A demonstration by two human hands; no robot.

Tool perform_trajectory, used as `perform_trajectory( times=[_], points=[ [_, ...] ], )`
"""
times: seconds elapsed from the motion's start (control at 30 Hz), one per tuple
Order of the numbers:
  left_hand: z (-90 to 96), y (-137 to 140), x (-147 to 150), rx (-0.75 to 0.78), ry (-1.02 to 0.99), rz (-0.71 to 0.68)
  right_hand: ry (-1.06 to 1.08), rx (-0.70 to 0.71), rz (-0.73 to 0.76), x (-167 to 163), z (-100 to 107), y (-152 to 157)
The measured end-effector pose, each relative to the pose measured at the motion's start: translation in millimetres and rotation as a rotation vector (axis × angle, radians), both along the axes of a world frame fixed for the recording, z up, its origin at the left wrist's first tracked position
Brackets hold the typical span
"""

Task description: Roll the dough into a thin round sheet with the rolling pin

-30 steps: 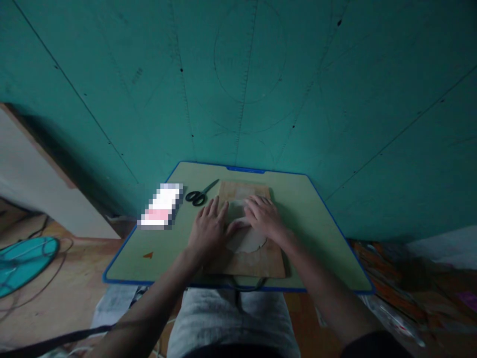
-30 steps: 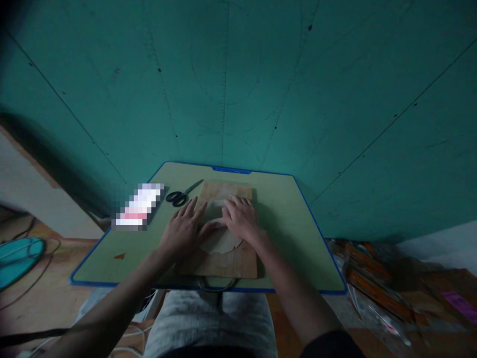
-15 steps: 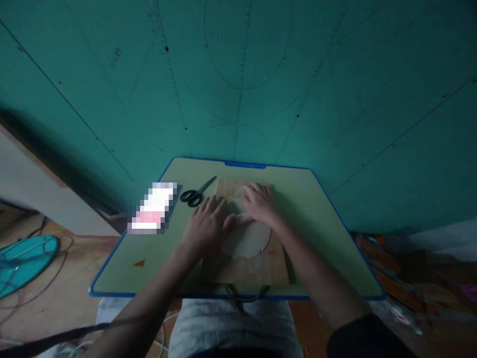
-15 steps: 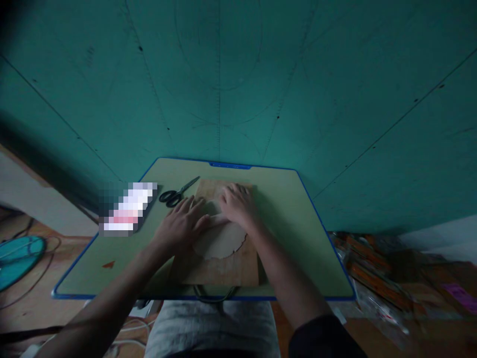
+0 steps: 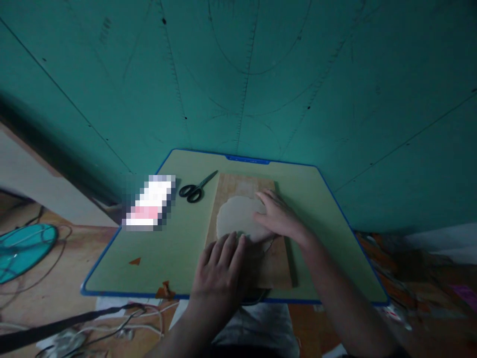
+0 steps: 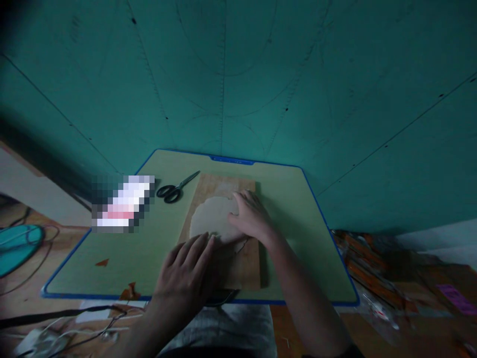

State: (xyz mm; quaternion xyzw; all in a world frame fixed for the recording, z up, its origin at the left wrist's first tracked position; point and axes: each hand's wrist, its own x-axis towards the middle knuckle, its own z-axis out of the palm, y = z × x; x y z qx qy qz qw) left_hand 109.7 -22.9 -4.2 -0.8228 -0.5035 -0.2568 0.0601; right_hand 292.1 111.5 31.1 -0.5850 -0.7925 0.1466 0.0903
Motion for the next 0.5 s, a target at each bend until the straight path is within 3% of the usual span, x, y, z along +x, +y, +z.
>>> perform_trajectory(
  times=[0.27,0.5],
  points=[
    [0.6,-2,1,-0.034,-0.018,0.006,0.06,-0.085,0.037,7,-19,13],
    [0.9,-1,2,-0.046,-0.021,0.001,0.058,-0.06,0.071,13,-28,17]
  ],
)
